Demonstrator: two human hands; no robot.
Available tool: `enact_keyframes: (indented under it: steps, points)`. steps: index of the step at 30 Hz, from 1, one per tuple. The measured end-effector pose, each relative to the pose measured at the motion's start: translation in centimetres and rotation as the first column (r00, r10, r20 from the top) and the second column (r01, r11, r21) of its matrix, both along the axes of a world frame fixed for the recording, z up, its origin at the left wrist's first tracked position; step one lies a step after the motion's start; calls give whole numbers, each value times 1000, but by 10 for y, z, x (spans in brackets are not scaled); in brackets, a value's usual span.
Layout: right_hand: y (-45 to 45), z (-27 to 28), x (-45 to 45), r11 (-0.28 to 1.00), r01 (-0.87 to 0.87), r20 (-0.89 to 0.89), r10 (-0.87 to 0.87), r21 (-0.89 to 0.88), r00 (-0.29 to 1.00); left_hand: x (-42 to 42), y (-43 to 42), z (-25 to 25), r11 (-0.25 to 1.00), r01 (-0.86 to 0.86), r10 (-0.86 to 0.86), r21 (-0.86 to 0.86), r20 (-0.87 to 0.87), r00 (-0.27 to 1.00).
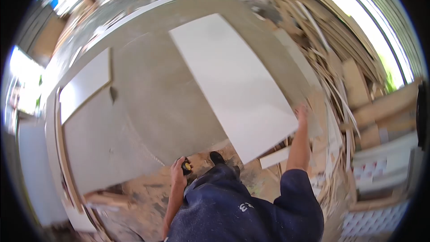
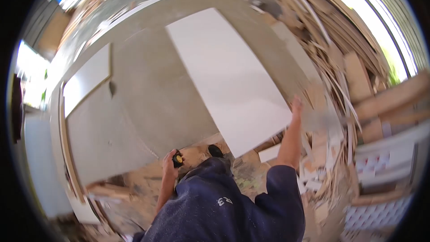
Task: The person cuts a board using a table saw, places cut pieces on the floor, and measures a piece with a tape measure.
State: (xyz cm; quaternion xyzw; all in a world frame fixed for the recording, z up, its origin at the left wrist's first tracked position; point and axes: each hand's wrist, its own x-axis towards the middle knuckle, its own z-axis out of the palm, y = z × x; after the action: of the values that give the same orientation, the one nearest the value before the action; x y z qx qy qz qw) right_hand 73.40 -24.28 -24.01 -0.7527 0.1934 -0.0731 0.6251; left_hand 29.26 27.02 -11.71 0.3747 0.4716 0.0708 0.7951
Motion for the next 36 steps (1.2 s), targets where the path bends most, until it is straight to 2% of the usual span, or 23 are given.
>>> enact_keyframes:
  steps: [1,2,4,5,9,13,15,18,20,21,22,23,24,25,26,27,28,30,31,32,33,34,36]
  points:
    - [-1,0,22,998,-57,-203,54,-9,978,1,-3,5,999,-16,16,-31,-18,1000]
    - [-2,3,44,991,-131,-396,112,-21,912,2,-7,10,993,-118,118,-16,-24,993]
    - [17,5,63,976,-212,-428,173,-44,887,5,-14,27,998,-67,67,-1,-82,994]
    - [21,4,67,972,-227,-446,181,-52,877,3,-15,29,989,-150,151,17,-82,985]
    - [32,10,69,965,-250,-536,168,-84,828,-6,-8,19,978,-202,206,50,-79,975]
    - [42,32,58,955,-216,-598,56,-201,800,-7,2,9,966,-242,252,93,-126,959]
    - [52,51,54,919,-177,-610,-82,-352,788,-8,8,5,965,-231,243,120,-92,966]
    - [97,89,36,758,-54,-442,-320,-650,838,-10,18,14,967,-213,220,141,-35,975]
    - [133,74,26,641,55,-183,-299,-765,937,-12,32,19,966,-220,222,132,0,975]
    - [154,70,18,527,200,80,-241,-826,967,-15,39,18,951,-188,207,244,-53,977]
    - [186,79,-1,527,193,86,-220,-828,972,-18,47,17,925,-148,198,350,-112,974]
    - [232,95,-27,675,170,96,-146,-718,985,-22,56,19,922,-170,219,348,-107,970]
    - [275,105,-46,803,124,115,-70,-582,991,-25,68,22,838,-75,207,541,-188,960]
    - [307,101,-57,810,106,120,-44,-577,992,-29,82,24,714,40,215,699,-273,938]
    - [339,93,-70,908,19,199,72,-420,977,-34,96,27,712,19,241,702,-269,933]
    - [372,89,-84,963,-95,290,169,-254,942,-39,112,29,607,55,242,793,-250,938]
    - [405,99,-102,961,-119,292,192,-250,937,-48,127,30,492,91,240,866,-235,942]
    - [468,134,-127,887,-460,147,451,32,880,-63,159,26,462,113,233,880,-243,942]
    - [498,151,-138,881,-471,160,461,29,873,-70,176,22,429,151,194,891,-254,948]
    - [526,166,-147,827,-561,116,554,39,825,-77,196,10,426,139,199,894,-242,950]
    - [550,179,-154,767,-640,69,637,50,768,-84,213,-6,370,168,197,914,-254,947]
    - [573,189,-155,718,-694,62,691,52,720,-90,225,-14,318,195,194,928,-265,945]
    - [617,206,-148,626,-778,53,776,43,628,-106,242,-15,294,209,213,933,-277,937]
